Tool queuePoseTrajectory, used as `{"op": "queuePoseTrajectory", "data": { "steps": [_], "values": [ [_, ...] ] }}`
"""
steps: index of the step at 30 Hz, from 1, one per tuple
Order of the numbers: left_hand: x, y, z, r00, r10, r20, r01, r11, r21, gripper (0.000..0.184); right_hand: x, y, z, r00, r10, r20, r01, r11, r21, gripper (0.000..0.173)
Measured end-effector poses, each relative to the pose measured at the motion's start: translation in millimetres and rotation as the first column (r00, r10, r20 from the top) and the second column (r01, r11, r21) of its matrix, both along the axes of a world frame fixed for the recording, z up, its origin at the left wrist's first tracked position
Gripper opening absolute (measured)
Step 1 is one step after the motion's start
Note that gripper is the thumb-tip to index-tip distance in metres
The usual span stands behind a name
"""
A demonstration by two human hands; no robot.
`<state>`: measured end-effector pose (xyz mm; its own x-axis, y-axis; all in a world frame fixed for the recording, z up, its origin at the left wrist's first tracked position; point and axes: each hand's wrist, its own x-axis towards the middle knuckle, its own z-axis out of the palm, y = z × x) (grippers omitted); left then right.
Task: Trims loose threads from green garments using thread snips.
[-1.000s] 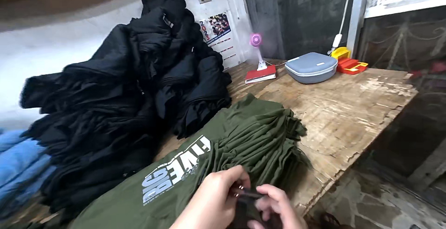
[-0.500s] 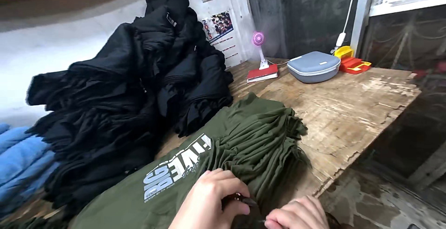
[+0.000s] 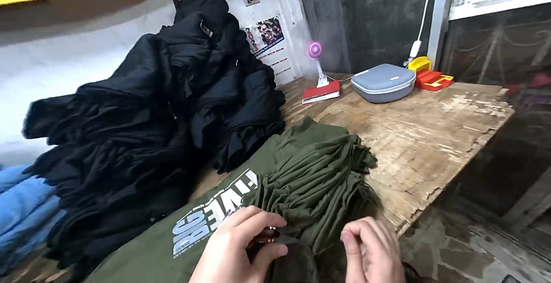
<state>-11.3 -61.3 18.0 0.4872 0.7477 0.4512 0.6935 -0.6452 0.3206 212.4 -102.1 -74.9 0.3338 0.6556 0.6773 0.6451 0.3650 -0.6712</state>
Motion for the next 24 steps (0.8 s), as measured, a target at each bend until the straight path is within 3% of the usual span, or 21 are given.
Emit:
{"op": "queuePoseTrajectory", "data": {
  "steps": [3,5,7,9,15,18,20,22,24],
  "values": [
    [4.7,4.8,-8.1,0.996,0.014,0.09,-0.012,1.0,-0.016,0.029,-6.9,-8.0,4.1,0.995,0.095,0.021,-0.094,0.995,-0.012,0.029],
    [6.3,10.7,-15.0,0.992,-0.003,0.128,0.007,0.999,-0.031,0.03,-21.2,-11.1,5.4,0.987,0.122,0.105,-0.12,0.993,-0.025,0.042],
    [5.1,12.2,-16.9,0.991,-0.014,0.135,0.019,0.999,-0.04,0.031,-33.0,-5.2,-1.2,0.981,0.053,0.188,-0.053,0.999,-0.006,0.022],
    [0.4,9.2,-12.4,0.993,-0.036,0.117,0.041,0.998,-0.043,0.03,-31.0,-1.1,-6.5,0.992,0.045,0.116,-0.053,0.996,0.067,0.012],
    [5.4,4.5,-11.7,0.985,-0.167,-0.033,0.168,0.986,0.021,0.021,-8.0,-1.2,-0.3,0.991,0.098,-0.087,-0.086,0.986,0.141,0.019],
    [14.9,6.8,-15.9,0.975,-0.203,-0.088,0.21,0.974,0.086,0.01,-2.8,-5.2,-1.0,0.979,0.168,-0.115,-0.147,0.974,0.175,0.035],
    [12.3,9.5,-13.2,0.975,-0.203,-0.095,0.214,0.97,0.118,0.011,4.0,-9.1,-2.8,0.979,0.161,-0.122,-0.145,0.981,0.131,0.042],
    [9.6,13.1,-11.8,0.968,-0.211,-0.136,0.226,0.968,0.109,0.023,8.7,-11.7,-9.6,0.973,0.182,-0.142,-0.18,0.983,0.023,0.031],
    [15.3,17.1,-18.5,0.962,-0.211,-0.171,0.23,0.969,0.095,0.035,5.9,-16.1,-19.9,0.927,0.324,-0.19,-0.343,0.936,-0.079,0.022]
  ]
}}
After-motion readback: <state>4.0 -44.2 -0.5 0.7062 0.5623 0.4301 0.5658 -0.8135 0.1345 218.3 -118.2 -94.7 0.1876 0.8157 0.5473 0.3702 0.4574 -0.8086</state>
